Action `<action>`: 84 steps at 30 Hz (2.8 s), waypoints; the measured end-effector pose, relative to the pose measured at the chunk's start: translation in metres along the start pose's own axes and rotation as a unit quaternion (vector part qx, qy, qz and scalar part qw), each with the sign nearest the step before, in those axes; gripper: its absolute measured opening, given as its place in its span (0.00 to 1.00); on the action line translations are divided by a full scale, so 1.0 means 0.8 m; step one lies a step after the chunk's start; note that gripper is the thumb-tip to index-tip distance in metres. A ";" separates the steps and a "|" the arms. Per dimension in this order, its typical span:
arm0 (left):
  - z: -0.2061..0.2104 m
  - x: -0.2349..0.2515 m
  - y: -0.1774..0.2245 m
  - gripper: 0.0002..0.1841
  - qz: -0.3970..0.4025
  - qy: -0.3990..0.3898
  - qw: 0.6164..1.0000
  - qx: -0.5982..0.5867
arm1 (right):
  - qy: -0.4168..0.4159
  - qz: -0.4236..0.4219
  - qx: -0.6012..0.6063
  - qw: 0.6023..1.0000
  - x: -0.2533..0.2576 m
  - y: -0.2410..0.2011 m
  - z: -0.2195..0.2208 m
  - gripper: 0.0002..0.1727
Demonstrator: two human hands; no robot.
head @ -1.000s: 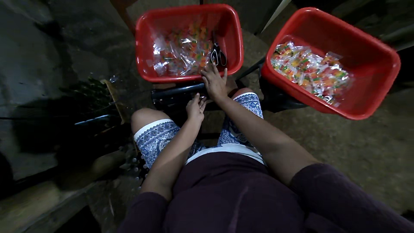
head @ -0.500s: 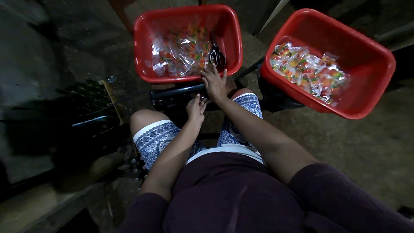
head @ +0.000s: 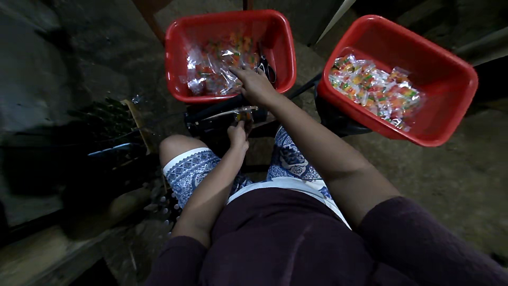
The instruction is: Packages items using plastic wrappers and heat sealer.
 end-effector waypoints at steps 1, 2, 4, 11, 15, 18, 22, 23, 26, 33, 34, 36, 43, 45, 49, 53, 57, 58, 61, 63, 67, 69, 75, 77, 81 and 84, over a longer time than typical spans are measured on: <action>0.000 -0.001 0.002 0.15 0.006 -0.003 1.000 0.003 | -0.003 0.002 -0.001 1.000 0.003 -0.002 -0.001 0.35; 0.000 -0.001 0.003 0.15 0.006 -0.003 1.000 0.006 | -0.001 0.003 -0.003 1.000 0.004 -0.002 0.000 0.34; 0.000 0.000 0.003 0.14 -0.002 -0.001 1.000 0.008 | 0.006 0.014 -0.009 1.000 0.004 0.003 0.002 0.31; 0.002 0.004 -0.004 0.11 -0.034 0.011 0.999 0.020 | 0.046 0.044 0.012 0.998 -0.003 0.043 0.021 0.27; 0.003 0.003 -0.004 0.12 -0.038 0.007 0.999 0.016 | 0.062 0.049 0.013 0.997 -0.005 0.057 0.030 0.27; 0.003 0.006 -0.003 0.13 -0.033 0.008 0.999 0.014 | 0.062 0.051 0.015 0.997 -0.006 0.062 0.034 0.27; 0.002 0.009 -0.003 0.14 -0.035 0.009 0.999 0.025 | 0.063 0.054 0.014 0.996 -0.006 0.067 0.038 0.27; 0.001 0.009 -0.003 0.15 -0.035 0.008 0.999 0.026 | 0.066 0.054 0.014 0.996 -0.006 0.068 0.039 0.27; 0.002 0.008 -0.002 0.14 -0.039 0.006 0.999 0.030 | 0.081 0.048 0.007 0.996 -0.007 0.073 0.043 0.27; 0.003 0.006 -0.001 0.15 -0.055 0.013 0.998 0.021 | 0.097 0.050 -0.009 0.994 -0.011 0.081 0.048 0.28; 0.003 0.005 -0.001 0.16 -0.056 0.012 0.998 0.023 | 0.096 0.050 -0.007 0.994 -0.011 0.080 0.048 0.28; 0.003 0.005 -0.001 0.17 -0.058 0.014 0.998 0.025 | 0.099 0.046 -0.007 0.994 -0.011 0.080 0.048 0.28; 0.003 0.002 -0.002 0.16 -0.055 0.014 0.998 0.020 | 0.105 0.039 -0.002 0.994 -0.011 0.082 0.048 0.28; 0.004 0.002 -0.002 0.17 -0.055 0.017 0.998 0.022 | 0.113 0.034 0.007 0.993 -0.011 0.084 0.048 0.28; 0.002 0.003 -0.002 0.18 -0.055 0.018 0.998 0.024 | 0.103 0.038 0.007 0.994 -0.010 0.082 0.048 0.28; 0.002 0.005 -0.002 0.18 -0.053 0.017 0.998 0.034 | 0.093 0.040 0.010 0.995 -0.011 0.077 0.043 0.27; 0.003 0.005 0.002 0.15 -0.032 0.021 0.999 0.031 | 0.081 0.008 0.088 0.993 -0.011 0.047 0.011 0.24; 0.003 0.005 0.003 0.14 -0.019 0.020 0.999 0.031 | 0.085 -0.006 0.124 0.989 -0.013 0.036 -0.001 0.24; 0.003 -0.004 0.010 0.16 -0.002 0.009 0.999 0.032 | 0.097 -0.051 0.233 0.966 -0.023 0.010 -0.031 0.26; 0.002 -0.022 0.020 0.16 0.015 -0.018 0.998 0.059 | 0.114 -0.088 0.284 0.948 -0.038 0.002 -0.048 0.28; 0.002 -0.083 0.063 0.13 0.121 -0.121 0.976 0.132 | 0.200 -0.077 0.401 0.890 -0.095 0.024 -0.065 0.27; -0.007 -0.114 0.081 0.12 0.188 -0.153 0.957 0.159 | 0.207 -0.026 0.458 0.864 -0.132 0.036 -0.052 0.25; -0.031 -0.164 0.100 0.09 0.275 -0.178 0.934 0.143 | 0.101 -0.057 0.492 0.863 -0.215 -0.013 -0.011 0.12; -0.033 -0.174 0.102 0.09 0.283 -0.183 0.932 0.133 | 0.104 -0.076 0.494 0.860 -0.224 -0.030 -0.014 0.05; -0.035 -0.192 0.103 0.09 0.281 -0.194 0.933 0.111 | 0.119 -0.105 0.464 0.872 -0.231 -0.049 -0.024 0.03; -0.037 -0.200 0.094 0.26 0.182 -0.220 0.953 0.104 | 0.116 -0.093 0.458 0.876 -0.236 -0.057 -0.025 0.04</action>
Point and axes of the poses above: each hand's wrist, its own x-axis towards the middle knuckle, its own z-axis out of the palm, y = z × x, the point moved 8 cm from there along x, towards the middle knuckle, and after that the axes turned 14 degrees about x, right-handed, at the moved point
